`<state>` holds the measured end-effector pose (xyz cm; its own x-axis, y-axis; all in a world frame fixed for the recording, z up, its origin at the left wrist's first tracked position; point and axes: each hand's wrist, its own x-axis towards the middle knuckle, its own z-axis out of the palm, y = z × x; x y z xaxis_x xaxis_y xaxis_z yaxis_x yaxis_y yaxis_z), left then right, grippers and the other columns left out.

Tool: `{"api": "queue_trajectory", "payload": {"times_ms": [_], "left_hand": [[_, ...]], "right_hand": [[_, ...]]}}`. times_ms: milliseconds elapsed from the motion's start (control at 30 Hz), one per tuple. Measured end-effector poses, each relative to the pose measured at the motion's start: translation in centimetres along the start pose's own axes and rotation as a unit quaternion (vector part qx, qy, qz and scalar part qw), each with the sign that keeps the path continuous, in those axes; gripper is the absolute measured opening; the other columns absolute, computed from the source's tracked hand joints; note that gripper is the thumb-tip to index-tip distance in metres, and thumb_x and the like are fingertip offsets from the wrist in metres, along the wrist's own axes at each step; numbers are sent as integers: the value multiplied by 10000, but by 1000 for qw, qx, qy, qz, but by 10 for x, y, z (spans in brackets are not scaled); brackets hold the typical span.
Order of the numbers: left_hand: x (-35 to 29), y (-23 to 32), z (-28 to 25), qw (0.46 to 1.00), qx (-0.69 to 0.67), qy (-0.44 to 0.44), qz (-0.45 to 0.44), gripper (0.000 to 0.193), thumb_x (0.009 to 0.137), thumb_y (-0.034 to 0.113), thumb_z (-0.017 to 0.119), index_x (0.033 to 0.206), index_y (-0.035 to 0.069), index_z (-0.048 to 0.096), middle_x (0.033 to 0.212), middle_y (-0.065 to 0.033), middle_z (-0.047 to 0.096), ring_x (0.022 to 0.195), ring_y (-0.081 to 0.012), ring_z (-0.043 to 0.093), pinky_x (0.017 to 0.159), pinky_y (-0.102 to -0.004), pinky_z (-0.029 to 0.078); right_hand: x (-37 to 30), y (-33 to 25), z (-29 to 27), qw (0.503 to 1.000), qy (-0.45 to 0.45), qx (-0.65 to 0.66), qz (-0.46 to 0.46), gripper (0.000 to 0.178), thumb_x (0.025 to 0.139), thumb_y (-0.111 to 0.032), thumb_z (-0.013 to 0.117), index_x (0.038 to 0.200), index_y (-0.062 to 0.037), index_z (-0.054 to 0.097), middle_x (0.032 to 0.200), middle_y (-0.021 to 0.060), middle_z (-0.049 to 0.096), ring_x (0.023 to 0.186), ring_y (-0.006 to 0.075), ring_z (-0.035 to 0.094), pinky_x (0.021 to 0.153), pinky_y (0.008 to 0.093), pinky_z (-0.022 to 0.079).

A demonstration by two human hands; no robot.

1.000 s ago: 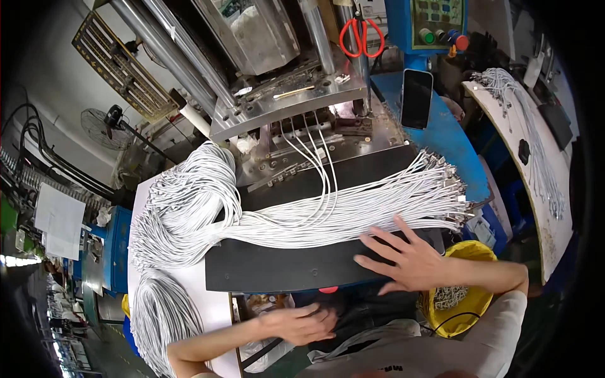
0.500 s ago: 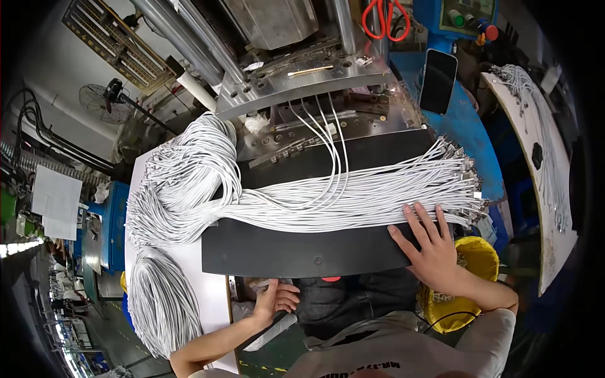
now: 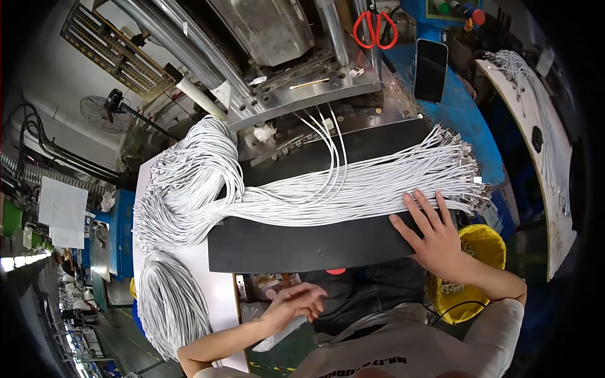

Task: The person aligns cables on a table, fits connector pieces onto the cable ends using a metal fixture, loads the cable ends into a molding machine press, operates the machine, and removes the finished cables.

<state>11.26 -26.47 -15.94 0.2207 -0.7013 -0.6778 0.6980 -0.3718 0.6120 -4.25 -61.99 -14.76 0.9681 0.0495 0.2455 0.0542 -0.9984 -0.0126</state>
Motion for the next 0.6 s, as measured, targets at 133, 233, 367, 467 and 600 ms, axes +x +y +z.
{"api": "queue_trajectory", "payload": {"times_ms": [133,233,367,467,600], "left_hand": [[-41,108,88,830,144,-184,507,521,1068,463,479,1300,24,637,1137,-177,626,873,-273,635,801,-418,546],[-50,128,134,806,10,7,592,426,1054,432,471,884,106,685,841,-78,569,751,-218,534,678,-419,487],[-49,154,155,816,10,-74,573,428,1055,437,466,857,112,662,811,-68,553,719,-210,510,651,-406,461],[-44,160,158,815,18,-114,568,431,1055,440,462,837,117,645,789,-60,541,695,-204,491,632,-397,442],[-37,168,151,805,12,-174,567,437,1056,444,456,810,122,621,759,-50,525,662,-196,467,606,-385,416]], "right_hand": [[0,-1,0,1000,-3,-5,0,1079,563,-316,919,1530,-168,463,1618,227,333,1507,446,302,1194,687,216],[-1,-2,-1,1000,-11,-19,10,1052,591,-327,907,1531,-166,462,1618,224,335,1509,441,301,1197,678,217],[0,-3,-6,1000,-26,-8,8,1027,616,-353,893,1530,-167,462,1620,220,335,1509,437,301,1194,687,209],[5,-4,-8,1000,-27,-14,-8,877,760,-343,832,1531,-157,458,1621,226,331,1507,422,318,1214,618,236],[2,-7,-16,1000,-24,-8,13,975,646,-317,892,1517,-171,479,1616,221,338,1503,436,313,1192,680,221]]}}
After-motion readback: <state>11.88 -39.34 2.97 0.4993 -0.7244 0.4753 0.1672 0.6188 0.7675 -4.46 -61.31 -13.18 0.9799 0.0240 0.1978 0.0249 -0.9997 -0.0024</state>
